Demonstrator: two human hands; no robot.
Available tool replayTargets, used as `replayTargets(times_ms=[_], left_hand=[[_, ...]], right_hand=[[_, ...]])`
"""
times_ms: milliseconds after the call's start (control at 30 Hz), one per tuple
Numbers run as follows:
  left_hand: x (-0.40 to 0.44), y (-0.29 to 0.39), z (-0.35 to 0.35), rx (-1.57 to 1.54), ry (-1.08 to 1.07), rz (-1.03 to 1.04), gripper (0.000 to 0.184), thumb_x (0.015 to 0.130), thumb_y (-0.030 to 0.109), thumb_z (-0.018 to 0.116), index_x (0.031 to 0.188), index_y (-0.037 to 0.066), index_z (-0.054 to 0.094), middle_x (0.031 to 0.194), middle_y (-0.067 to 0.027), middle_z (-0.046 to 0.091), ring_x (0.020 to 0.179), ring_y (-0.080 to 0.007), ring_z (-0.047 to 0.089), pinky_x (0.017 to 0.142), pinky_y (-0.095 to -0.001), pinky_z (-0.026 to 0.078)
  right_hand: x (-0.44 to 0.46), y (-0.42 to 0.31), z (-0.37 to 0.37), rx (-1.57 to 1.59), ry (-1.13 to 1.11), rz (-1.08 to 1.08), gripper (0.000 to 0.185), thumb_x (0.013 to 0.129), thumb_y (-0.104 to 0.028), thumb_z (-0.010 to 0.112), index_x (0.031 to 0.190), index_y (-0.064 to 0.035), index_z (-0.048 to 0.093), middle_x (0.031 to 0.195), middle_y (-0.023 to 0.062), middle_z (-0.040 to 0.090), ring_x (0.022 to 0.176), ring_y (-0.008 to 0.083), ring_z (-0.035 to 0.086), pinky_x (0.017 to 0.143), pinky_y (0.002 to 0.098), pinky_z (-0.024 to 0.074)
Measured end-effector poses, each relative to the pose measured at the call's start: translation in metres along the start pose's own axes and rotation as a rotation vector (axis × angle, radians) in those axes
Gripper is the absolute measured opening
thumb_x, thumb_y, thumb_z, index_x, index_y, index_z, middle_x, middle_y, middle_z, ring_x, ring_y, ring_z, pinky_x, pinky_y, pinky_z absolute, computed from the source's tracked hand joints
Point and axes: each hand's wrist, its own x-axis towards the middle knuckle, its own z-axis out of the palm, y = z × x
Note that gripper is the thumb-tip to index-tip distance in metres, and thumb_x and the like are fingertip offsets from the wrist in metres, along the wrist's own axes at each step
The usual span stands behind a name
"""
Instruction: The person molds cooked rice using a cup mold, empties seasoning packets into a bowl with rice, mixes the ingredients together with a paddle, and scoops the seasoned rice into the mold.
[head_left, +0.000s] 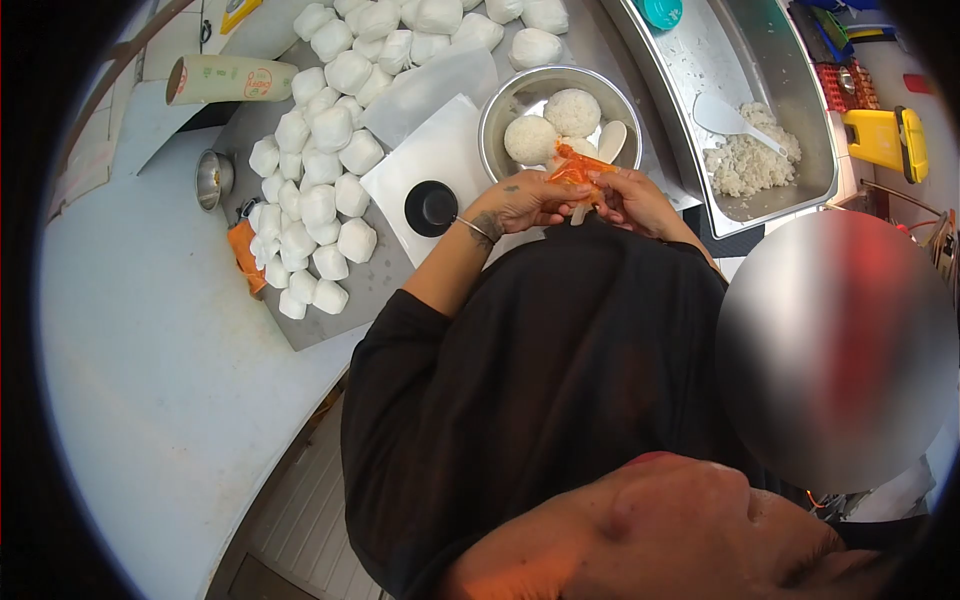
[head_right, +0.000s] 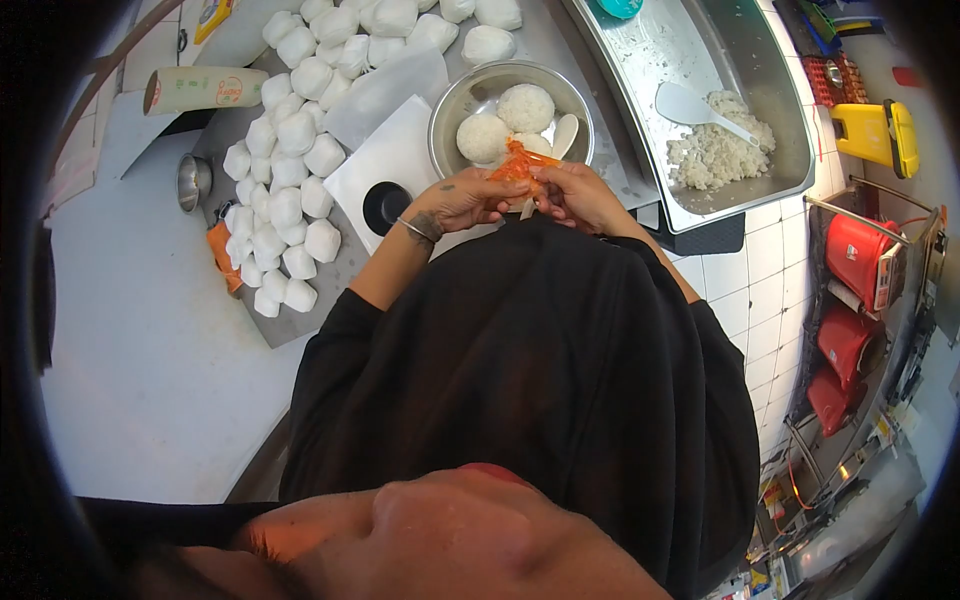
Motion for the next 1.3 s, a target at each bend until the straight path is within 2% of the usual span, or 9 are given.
replayTargets(times_ms=[167,367,467,567,667,767,967,1167,1300], left_hand=[[0.013,-0.006,-0.009,-0.066,-0.128,-0.049,0.012,0.087,0.014,0.073,0.087,0.007,0.063,0.07,0.0048,0.062,0.057,-0.0019,0.057,0.052,-0.0148,0.048],[0.015,-0.005,-0.011,-0.053,-0.07,-0.115,0.023,0.094,0.027,0.066,0.08,0.009,0.06,0.06,0.0072,0.051,0.048,0.0006,0.043,0.041,-0.0148,0.034],[0.003,-0.001,-0.013,-0.053,-0.059,-0.077,0.028,0.096,0.033,0.062,0.081,0.009,0.06,0.058,0.0074,0.047,0.046,-0.0002,0.039,0.04,-0.0157,0.031],[-0.006,-0.003,-0.03,-0.028,-0.131,-0.032,0.029,0.096,0.035,0.062,0.087,0.008,0.061,0.062,0.007,0.052,0.05,-0.0004,0.044,0.043,-0.015,0.035],[-0.018,0.0,-0.021,0.006,0.1,0.035,0.031,0.093,0.038,0.065,0.092,0.007,0.062,0.069,0.007,0.056,0.054,-0.0005,0.048,0.047,-0.0145,0.039],[-0.028,0.007,-0.025,0.076,0.188,0.081,0.036,0.09,0.04,0.069,0.095,0.005,0.064,0.072,0.0052,0.06,0.056,-0.0034,0.054,0.05,-0.014,0.044],[-0.018,0.0,-0.055,0.087,0.202,0.184,0.032,0.087,0.037,0.073,0.088,0.007,0.064,0.066,0.0061,0.057,0.05,-0.0006,0.048,0.047,-0.014,0.041],[-0.009,0.009,-0.048,0.141,0.309,0.21,0.039,0.092,0.042,0.066,0.07,0.011,0.055,0.055,0.0069,0.047,0.042,-0.0018,0.038,0.04,-0.0172,0.031],[0.01,0.012,-0.047,0.14,0.261,0.226,0.043,0.092,0.046,0.064,0.071,0.009,0.058,0.054,0.0051,0.046,0.042,-0.0034,0.038,0.039,-0.0187,0.03]], right_hand=[[0.0,-0.003,-0.016,-0.112,0.006,0.067,0.026,0.095,-0.029,0.062,0.084,-0.0063,0.058,0.06,0.0008,0.059,0.04,0.0035,0.043,0.035,0.0177,0.0288],[0.002,-0.009,-0.017,-0.228,-0.072,0.084,0.028,0.097,-0.033,0.06,0.084,-0.008,0.058,0.058,-0.0018,0.056,0.038,0.0008,0.04,0.032,0.0165,0.0251],[0.005,-0.016,-0.008,-0.236,-0.088,0.102,0.029,0.098,-0.032,0.059,0.081,-0.0082,0.056,0.057,-0.0013,0.056,0.037,0.001,0.04,0.031,0.0171,0.0253],[0.014,-0.018,0.001,-0.233,-0.095,0.115,0.029,0.097,-0.031,0.059,0.08,-0.008,0.056,0.056,-0.0007,0.057,0.037,0.0015,0.041,0.03,0.0175,0.0257],[0.024,-0.027,0.011,-0.252,-0.111,0.153,0.029,0.096,-0.03,0.061,0.079,-0.0077,0.056,0.056,-0.0005,0.056,0.037,0.0018,0.041,0.03,0.0174,0.0257],[0.034,-0.035,0.024,-0.297,-0.153,0.193,0.028,0.095,-0.03,0.063,0.079,-0.0075,0.057,0.055,-0.0005,0.056,0.036,0.0021,0.041,0.03,0.0175,0.0253],[0.053,-0.043,0.03,-0.335,-0.189,0.246,0.028,0.094,-0.029,0.063,0.078,-0.007,0.058,0.055,-0.0006,0.056,0.036,0.0031,0.04,0.03,0.0184,0.024],[0.062,-0.039,0.025,-0.311,-0.143,0.165,0.032,0.096,-0.031,0.06,0.077,-0.0059,0.058,0.052,0.0003,0.055,0.034,0.0043,0.038,0.03,0.0198,0.0239],[0.053,-0.042,0.016,-0.243,-0.089,0.119,0.034,0.096,-0.032,0.06,0.075,-0.0055,0.058,0.052,0.0012,0.055,0.033,0.0045,0.038,0.031,0.0199,0.0246]])
